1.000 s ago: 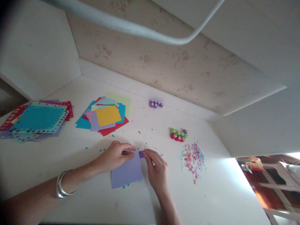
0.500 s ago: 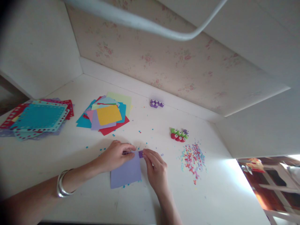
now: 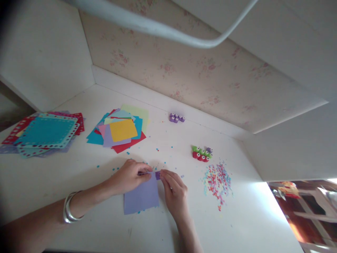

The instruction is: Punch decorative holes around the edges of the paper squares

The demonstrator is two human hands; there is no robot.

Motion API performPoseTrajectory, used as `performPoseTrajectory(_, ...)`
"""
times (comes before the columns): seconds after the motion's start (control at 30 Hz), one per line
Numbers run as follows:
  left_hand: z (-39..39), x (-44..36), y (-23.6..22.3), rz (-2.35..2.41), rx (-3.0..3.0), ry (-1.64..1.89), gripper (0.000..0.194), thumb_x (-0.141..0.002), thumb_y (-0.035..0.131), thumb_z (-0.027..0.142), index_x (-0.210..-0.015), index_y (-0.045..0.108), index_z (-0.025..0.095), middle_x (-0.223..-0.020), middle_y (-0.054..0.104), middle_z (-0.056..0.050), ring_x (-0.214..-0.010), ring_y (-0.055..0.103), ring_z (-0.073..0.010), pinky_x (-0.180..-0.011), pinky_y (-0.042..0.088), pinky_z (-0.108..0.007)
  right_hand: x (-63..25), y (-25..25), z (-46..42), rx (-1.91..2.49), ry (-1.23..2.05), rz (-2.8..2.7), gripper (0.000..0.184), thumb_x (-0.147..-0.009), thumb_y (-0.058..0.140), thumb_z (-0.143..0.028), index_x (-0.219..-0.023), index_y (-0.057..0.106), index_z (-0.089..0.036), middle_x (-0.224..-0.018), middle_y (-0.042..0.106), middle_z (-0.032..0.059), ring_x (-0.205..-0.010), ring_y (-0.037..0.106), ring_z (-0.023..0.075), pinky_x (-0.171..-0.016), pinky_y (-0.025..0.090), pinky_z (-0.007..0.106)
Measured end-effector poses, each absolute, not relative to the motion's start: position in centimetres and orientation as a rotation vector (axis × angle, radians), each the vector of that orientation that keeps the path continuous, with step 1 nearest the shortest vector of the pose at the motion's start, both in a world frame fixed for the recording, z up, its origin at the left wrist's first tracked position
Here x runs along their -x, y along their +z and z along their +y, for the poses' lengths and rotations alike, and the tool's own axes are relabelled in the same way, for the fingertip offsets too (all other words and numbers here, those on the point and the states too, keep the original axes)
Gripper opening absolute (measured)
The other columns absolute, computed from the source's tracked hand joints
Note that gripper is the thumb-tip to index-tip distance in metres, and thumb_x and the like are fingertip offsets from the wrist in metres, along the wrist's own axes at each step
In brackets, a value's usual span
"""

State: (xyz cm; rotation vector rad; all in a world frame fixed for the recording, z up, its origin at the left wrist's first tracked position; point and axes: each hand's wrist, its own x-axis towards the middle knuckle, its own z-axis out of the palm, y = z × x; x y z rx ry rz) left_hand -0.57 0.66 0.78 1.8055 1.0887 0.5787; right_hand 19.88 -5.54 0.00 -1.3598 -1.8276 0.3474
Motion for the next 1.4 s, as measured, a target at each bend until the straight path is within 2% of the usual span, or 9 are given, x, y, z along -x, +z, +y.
performPoseTrajectory(0.3, 0.65, 0.44, 0.74, 1.075, -1.835, 0.595, 0.022, -0.087, 0.062, 0.032, -0.101, 0.076, 0.023, -0.091, 0.079, -0.004, -0.091, 0.074, -0.0222, -0.087, 0.052, -0.034, -19.98, -0.10, -5.35, 1.386, 0.363, -1.807, 0.018, -0.095, 0.058, -0.020, -0.104, 0.073, -0.025, -0.103, 0.074, 0.0065, -0.095, 0.070, 0.0208, -0.084, 0.060, 0.036)
performPoseTrajectory(0.53, 0.61, 0.07, 1.05, 1.145, -1.892, 0.564, 0.014, -0.088, 0.063, 0.031, -0.092, 0.075, 0.025, -0.085, 0.079, 0.001, -0.084, 0.073, -0.0208, -0.095, 0.042, -0.040, -20.13, -0.21, -5.39, 1.353, 0.385, -1.834, 0.019, -0.095, 0.058, -0.016, -0.105, 0.073, -0.024, -0.105, 0.074, 0.0071, -0.097, 0.069, 0.0203, -0.085, 0.059, 0.036)
performPoseTrajectory(0.77, 0.67, 0.07, 1.04, 1.129, -1.885, 0.543, 0.015, -0.090, 0.061, 0.033, -0.088, 0.074, 0.025, -0.083, 0.079, 0.001, -0.081, 0.073, -0.0197, -0.095, 0.041, -0.040, -20.20, -0.24, -5.40, 1.360, 0.387, -1.820, 0.020, -0.095, 0.056, -0.018, -0.104, 0.073, -0.025, -0.105, 0.074, 0.0073, -0.097, 0.070, 0.0215, -0.083, 0.060, 0.037)
performPoseTrajectory(1.4, 0.82, 0.25, 1.45, 1.139, -1.829, 0.578, 0.018, -0.088, 0.060, 0.030, -0.083, 0.075, 0.024, -0.079, 0.078, 0.001, -0.076, 0.072, -0.0193, -0.082, 0.047, -0.032, -19.90, 0.13, -5.39, 1.339, 0.402, -1.820, 0.020, -0.094, 0.058, -0.014, -0.104, 0.073, -0.025, -0.103, 0.074, 0.0058, -0.095, 0.070, 0.0195, -0.083, 0.060, 0.034)
